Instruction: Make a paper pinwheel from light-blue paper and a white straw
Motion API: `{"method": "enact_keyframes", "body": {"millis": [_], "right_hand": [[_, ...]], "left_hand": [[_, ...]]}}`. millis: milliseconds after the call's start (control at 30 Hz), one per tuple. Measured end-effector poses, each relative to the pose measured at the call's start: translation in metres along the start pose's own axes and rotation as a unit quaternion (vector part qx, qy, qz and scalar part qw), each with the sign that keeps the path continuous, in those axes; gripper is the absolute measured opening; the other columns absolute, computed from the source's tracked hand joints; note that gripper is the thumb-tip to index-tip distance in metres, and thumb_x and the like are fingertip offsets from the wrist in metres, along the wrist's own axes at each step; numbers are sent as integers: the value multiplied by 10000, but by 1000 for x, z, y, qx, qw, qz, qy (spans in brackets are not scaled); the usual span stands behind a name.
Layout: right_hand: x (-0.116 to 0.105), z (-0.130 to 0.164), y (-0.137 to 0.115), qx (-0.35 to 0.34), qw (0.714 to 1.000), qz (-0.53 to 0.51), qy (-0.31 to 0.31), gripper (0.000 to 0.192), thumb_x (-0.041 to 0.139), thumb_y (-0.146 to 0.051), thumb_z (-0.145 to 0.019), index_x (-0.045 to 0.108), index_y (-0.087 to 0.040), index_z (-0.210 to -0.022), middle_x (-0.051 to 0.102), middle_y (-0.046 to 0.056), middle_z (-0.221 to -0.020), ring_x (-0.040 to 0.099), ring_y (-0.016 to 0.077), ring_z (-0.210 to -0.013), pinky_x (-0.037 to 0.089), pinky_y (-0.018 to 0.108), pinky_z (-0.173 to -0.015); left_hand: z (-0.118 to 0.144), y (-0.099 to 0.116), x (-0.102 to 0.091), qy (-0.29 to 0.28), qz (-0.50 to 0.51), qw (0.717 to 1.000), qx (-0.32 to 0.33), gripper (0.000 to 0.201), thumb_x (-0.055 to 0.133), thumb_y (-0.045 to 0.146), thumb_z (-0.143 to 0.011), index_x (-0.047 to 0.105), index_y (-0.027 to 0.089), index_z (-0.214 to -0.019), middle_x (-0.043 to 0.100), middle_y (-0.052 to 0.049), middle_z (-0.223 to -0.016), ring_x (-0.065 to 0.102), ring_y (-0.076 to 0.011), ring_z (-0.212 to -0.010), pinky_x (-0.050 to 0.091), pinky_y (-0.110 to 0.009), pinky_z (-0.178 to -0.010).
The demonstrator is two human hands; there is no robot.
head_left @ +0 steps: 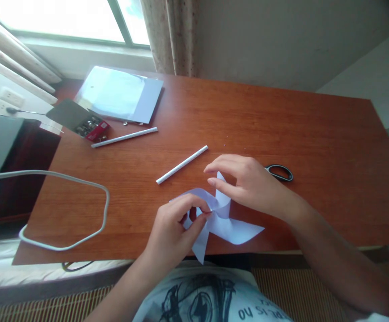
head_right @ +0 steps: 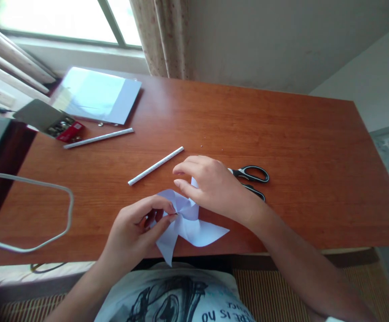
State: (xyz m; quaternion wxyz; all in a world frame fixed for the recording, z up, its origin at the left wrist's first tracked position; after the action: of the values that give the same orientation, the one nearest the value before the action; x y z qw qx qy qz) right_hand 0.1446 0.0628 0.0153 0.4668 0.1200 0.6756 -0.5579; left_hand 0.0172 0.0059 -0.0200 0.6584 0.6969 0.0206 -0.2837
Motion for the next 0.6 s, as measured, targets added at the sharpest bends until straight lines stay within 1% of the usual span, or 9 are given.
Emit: {"method": "enact_keyframes", "body": {"millis": [167, 233, 300, 433, 500, 600], "right_hand": [[10, -3, 4, 15, 999, -1, -38, 172, 676, -183, -942, 743, -112, -1083, 762, 100, -1064, 679, 241, -1018, 486, 344, -888], [15, -5, 6, 21, 998, -2, -54, 159, 677, -192, -943, 746, -122, -1068, 761, 89, -1032, 678, 231, -985, 485, 334, -855], [20, -7, 8, 21, 998, 2, -67, 138, 674, -196, -945, 748, -133, -1043, 759, 77, -1008, 674, 222, -955, 483, 326, -833], [25, -8, 3, -3, 998, 11, -68, 120, 657, -195, -955, 739, -137, -1020, 750, 76, -1002, 664, 222, -959, 480, 334, -848], [24, -6, -1, -19, 998, 13, -64, 124, 644, -187, -962, 734, -131, -1026, 746, 85, -1010, 661, 230, -975, 481, 349, -864], [24, -1, -12, -64, 996, 2, -66, 130, 617, -164, -973, 738, -135, -1007, 747, 93, -1011, 655, 236, -988, 485, 377, -901]], "left_hand": [[1, -3, 4, -15, 0, 1000, -18, 86, 677, 110, -865, 677, 190, -895, 684, 31, -778, 550, -97, -635, 403, -218, -588], [1, -10, 7, -22, 23, 998, -46, 66, 678, 135, -870, 671, 194, -898, 673, 31, -774, 539, -97, -631, 399, -222, -585], [2, -19, 9, -25, 66, 994, -83, 50, 688, 170, -868, 657, 197, -895, 667, 28, -792, 541, -103, -640, 404, -227, -586], [3, -32, 10, -28, 150, 979, -133, 105, 708, 230, -853, 629, 197, -914, 657, 2, -861, 582, -133, -715, 432, -242, -605], [5, -34, 7, -25, 156, 977, -146, 112, 704, 244, -855, 627, 196, -922, 650, -7, -870, 592, -144, -740, 435, -246, -610], [9, -35, 2, -22, 143, 977, -154, 111, 695, 264, -869, 631, 194, -925, 649, -19, -880, 600, -155, -767, 441, -251, -623]]}}
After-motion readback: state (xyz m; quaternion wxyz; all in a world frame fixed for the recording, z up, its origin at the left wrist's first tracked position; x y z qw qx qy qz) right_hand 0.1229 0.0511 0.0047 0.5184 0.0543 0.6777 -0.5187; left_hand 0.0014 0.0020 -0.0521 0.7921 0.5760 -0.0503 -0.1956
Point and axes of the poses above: each hand's wrist, its own z-axis away from the middle knuckle, its own x-axis out of the palm, y = z × x, the point moved 9 cm from there along -z, towards the middle knuckle
